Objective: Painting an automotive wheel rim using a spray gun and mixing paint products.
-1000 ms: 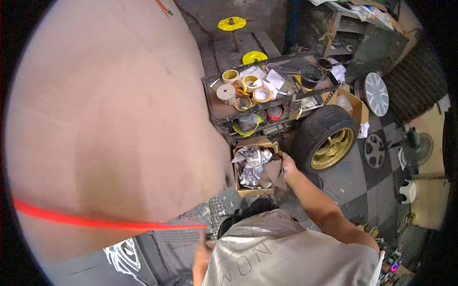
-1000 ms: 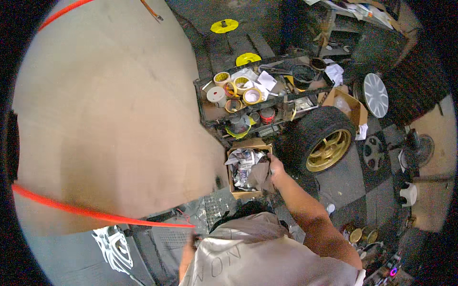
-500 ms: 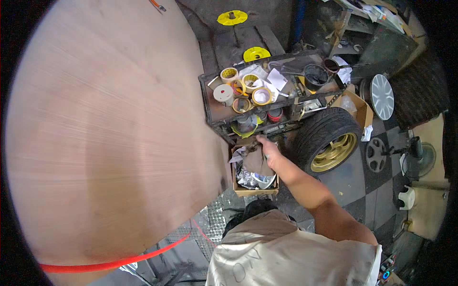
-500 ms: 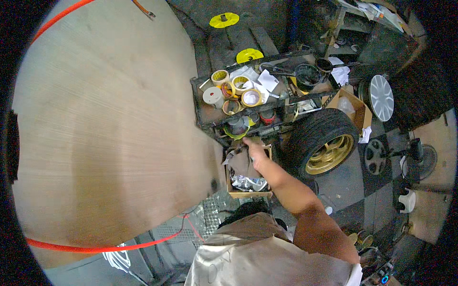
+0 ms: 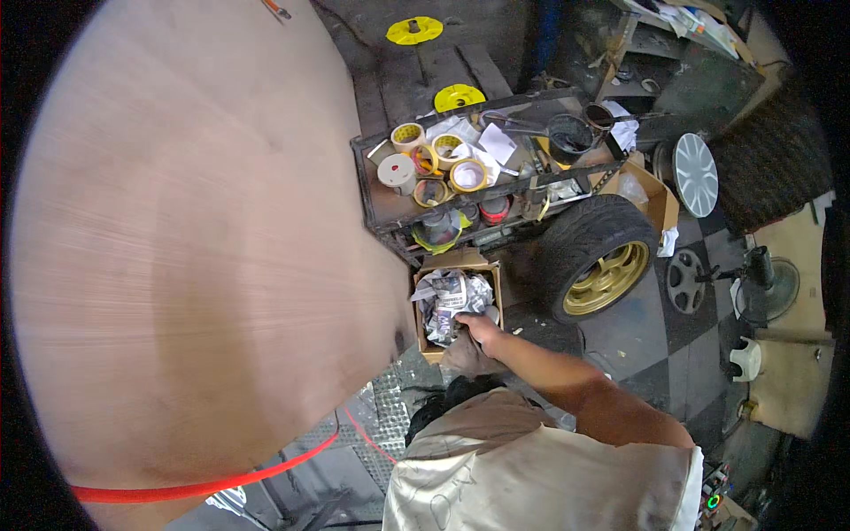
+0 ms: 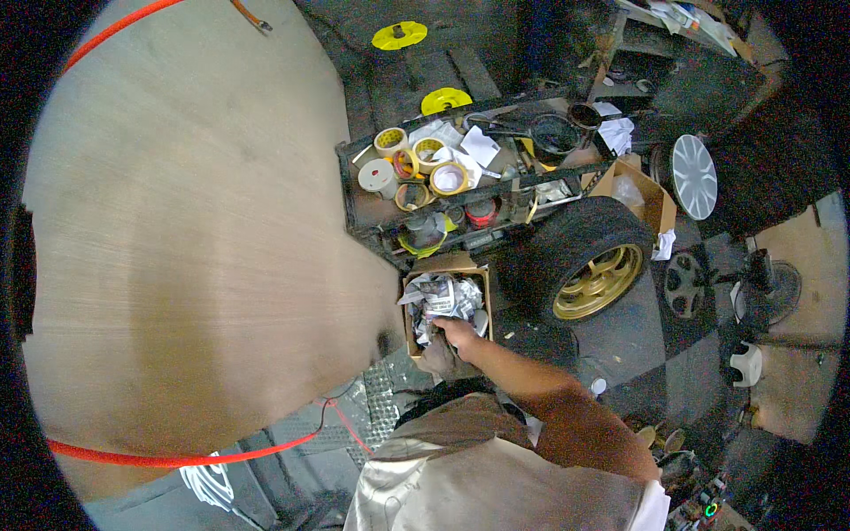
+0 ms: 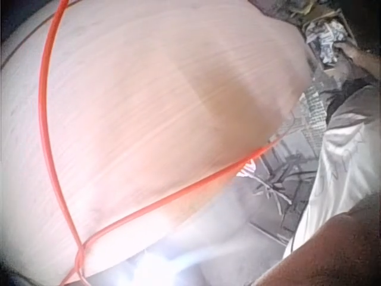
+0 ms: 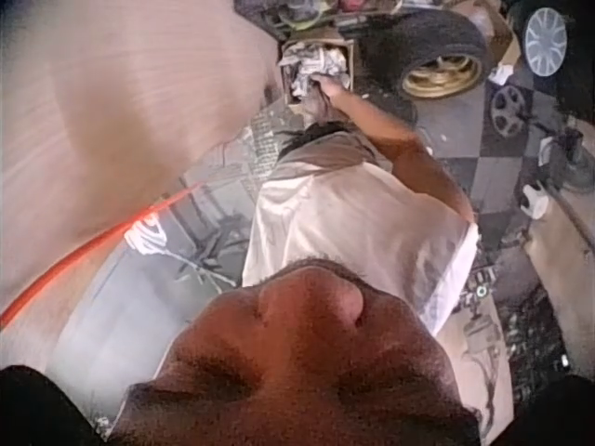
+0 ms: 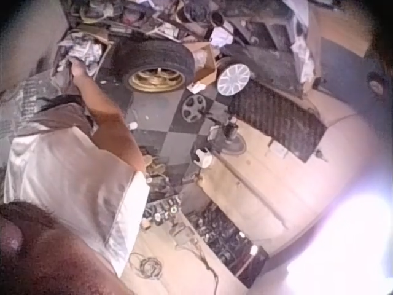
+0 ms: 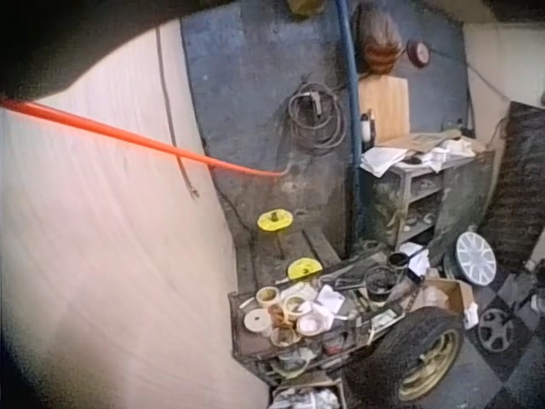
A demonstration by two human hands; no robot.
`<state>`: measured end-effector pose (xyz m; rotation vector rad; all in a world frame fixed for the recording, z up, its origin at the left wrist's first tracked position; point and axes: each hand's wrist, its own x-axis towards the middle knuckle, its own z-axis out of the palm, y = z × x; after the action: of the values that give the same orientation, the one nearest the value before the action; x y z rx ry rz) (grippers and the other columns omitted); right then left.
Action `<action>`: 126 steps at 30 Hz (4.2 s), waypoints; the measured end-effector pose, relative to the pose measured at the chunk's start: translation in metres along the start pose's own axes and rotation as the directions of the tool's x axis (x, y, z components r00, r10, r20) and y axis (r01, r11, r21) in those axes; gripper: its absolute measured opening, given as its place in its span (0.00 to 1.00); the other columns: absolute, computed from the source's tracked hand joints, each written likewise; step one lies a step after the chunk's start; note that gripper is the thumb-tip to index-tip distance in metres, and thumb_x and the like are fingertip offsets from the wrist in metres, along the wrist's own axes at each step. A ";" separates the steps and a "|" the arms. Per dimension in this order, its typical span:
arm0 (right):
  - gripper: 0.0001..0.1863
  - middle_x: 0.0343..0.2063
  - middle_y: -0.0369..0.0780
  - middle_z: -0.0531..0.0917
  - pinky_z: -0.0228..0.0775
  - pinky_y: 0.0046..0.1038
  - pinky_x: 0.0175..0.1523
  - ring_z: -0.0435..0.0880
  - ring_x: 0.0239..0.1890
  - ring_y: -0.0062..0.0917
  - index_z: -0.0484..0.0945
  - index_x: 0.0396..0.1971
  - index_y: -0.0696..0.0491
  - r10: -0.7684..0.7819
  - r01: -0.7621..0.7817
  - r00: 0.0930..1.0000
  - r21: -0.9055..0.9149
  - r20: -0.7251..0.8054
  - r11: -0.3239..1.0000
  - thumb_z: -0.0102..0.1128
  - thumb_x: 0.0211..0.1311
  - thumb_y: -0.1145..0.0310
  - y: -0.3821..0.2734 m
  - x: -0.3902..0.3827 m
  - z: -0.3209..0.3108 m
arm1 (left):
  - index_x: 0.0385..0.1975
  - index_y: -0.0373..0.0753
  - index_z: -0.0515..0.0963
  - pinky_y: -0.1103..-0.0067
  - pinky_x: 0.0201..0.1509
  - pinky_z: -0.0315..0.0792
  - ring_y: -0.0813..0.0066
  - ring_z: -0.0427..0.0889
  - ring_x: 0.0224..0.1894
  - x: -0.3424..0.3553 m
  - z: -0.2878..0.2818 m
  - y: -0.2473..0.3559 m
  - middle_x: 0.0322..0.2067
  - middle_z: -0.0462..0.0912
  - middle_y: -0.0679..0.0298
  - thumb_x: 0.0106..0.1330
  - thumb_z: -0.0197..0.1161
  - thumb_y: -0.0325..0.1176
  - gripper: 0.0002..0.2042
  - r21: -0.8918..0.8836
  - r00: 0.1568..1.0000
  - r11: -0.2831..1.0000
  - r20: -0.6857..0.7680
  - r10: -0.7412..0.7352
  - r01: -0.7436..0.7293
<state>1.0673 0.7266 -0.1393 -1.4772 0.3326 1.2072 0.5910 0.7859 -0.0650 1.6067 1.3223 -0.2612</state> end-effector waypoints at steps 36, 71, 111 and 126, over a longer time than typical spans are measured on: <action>0.21 0.50 0.40 0.87 0.81 0.42 0.49 0.88 0.43 0.35 0.83 0.57 0.55 -0.169 0.183 0.983 0.402 -0.071 0.897 0.65 0.73 0.57 -0.058 -0.038 -0.002 | 0.50 0.37 0.83 0.76 0.38 0.74 0.78 0.78 0.33 0.021 -0.062 -0.159 0.31 0.83 0.66 0.74 0.66 0.35 0.11 -0.118 0.978 0.973 0.085 -0.189 0.199; 0.18 0.64 0.48 0.83 0.79 0.40 0.66 0.83 0.67 0.40 0.85 0.59 0.54 -0.496 -0.038 0.866 -0.998 -0.063 0.060 0.54 0.75 0.67 -0.534 0.256 -0.177 | 0.50 0.34 0.84 0.72 0.47 0.78 0.70 0.85 0.40 -0.090 0.197 0.135 0.38 0.89 0.57 0.76 0.66 0.39 0.14 -0.287 0.869 0.903 -0.291 -0.400 0.320; 0.18 0.39 0.55 0.84 0.77 0.51 0.51 0.84 0.45 0.56 0.82 0.54 0.53 0.209 0.948 0.270 -0.222 0.940 -0.227 0.52 0.80 0.56 0.043 -0.178 0.122 | 0.67 0.39 0.77 0.60 0.67 0.75 0.44 0.81 0.63 -0.146 0.118 -0.049 0.59 0.83 0.43 0.74 0.65 0.51 0.28 -0.113 0.912 0.994 -0.407 -0.050 0.004; 0.19 0.39 0.53 0.88 0.79 0.43 0.50 0.88 0.40 0.46 0.84 0.55 0.56 0.264 0.961 0.275 -0.261 0.925 -0.089 0.58 0.76 0.59 0.078 -0.183 0.328 | 0.64 0.38 0.80 0.62 0.60 0.79 0.48 0.87 0.54 -0.137 0.104 -0.162 0.56 0.86 0.45 0.67 0.73 0.48 0.29 -0.656 0.816 0.750 -0.388 -0.429 0.083</action>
<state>0.7700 0.9096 0.0200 -1.3673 -2.2246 1.2498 0.4454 0.6050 -0.1086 0.9301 1.8215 0.4512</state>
